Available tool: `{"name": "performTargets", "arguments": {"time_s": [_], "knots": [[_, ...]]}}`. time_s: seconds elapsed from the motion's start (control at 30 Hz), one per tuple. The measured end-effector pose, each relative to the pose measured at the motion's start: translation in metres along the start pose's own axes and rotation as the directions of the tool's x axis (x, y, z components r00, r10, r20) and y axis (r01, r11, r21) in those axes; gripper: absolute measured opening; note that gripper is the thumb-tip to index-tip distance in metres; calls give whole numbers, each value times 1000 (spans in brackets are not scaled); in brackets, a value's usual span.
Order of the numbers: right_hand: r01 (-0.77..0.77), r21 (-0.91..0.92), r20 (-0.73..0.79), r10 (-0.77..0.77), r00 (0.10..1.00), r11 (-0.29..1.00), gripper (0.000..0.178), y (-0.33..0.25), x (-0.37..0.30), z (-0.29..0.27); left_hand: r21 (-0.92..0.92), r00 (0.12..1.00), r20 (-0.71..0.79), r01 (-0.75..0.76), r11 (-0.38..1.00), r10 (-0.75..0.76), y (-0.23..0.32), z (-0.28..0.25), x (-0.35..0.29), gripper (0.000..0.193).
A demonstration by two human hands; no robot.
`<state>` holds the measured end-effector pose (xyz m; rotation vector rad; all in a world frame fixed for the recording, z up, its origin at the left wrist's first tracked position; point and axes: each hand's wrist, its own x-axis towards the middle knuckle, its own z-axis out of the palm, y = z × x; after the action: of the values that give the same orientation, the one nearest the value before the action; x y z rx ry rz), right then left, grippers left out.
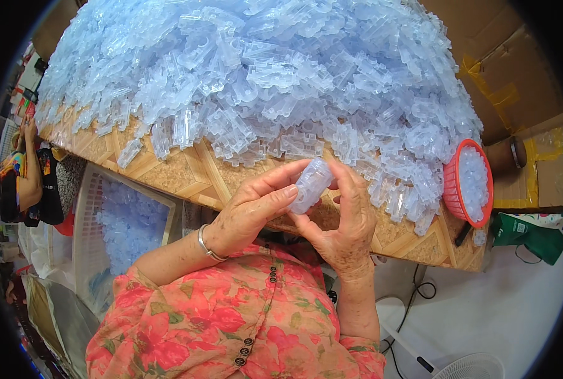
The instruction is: The person sits at a wooden table and repeatedly picks up small translucent plastic components from a large pile. They align and press two pieces together to form a single unit, then place the assembled item into a red basket. The process is continuous and repetitive throughout the clip.
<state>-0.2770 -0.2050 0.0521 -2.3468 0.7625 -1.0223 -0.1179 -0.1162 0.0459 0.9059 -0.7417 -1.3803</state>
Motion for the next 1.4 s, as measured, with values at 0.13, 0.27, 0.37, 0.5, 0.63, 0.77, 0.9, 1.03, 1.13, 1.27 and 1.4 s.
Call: {"name": "performTargets", "arguments": {"time_s": [0.13, 0.27, 0.37, 0.5, 0.63, 0.77, 0.9, 1.03, 1.13, 1.27, 1.4], "knots": [[19, -19, 8, -19, 1000, 1000, 88, 5, -3, 0, 51, 998, 57, -22, 998, 19, 5, 1, -2, 51], [35, -17, 18, -35, 999, 999, 86, 7, -4, -2, -8, 998, 53, 29, 1000, -29, 6, 3, -3, 50], [35, 5, 20, -35, 999, 999, 85, 10, -7, -1, -44, 997, 61, 59, 997, -57, 7, 4, -4, 49], [10, 63, 32, -12, 999, 998, 85, 12, -8, 1, -54, 995, 78, 65, 996, -61, 8, 4, -4, 50], [-8, 94, 28, 5, 1000, 996, 87, 13, -11, 2, 132, 993, 121, 1, 991, -17, 9, -1, -4, 53], [-58, 143, 28, 55, 998, 988, 88, 13, -15, 1, 437, 932, 243, -353, 827, 270, -4, -7, -1, 55], [-75, 170, 33, 70, 997, 983, 89, 11, -17, 1, 259, 967, 220, -185, 948, 128, -1, -7, -3, 55], [-133, 180, 59, 124, 991, 975, 90, 9, -19, 1, 97, 981, 189, 19, 995, -37, 7, -5, -5, 55], [-102, 207, 33, 98, 995, 973, 90, 12, -19, 4, 69, 979, 200, 26, 997, -39, 6, -7, -3, 54], [-166, 223, 59, 156, 986, 961, 90, 10, -20, 4, -10, 978, 190, 90, 996, -87, 8, -5, -5, 55], [-120, 180, 47, 114, 992, 976, 89, 12, -20, 5, 28, 978, 191, 74, 997, -78, 7, -6, -3, 55]]}}
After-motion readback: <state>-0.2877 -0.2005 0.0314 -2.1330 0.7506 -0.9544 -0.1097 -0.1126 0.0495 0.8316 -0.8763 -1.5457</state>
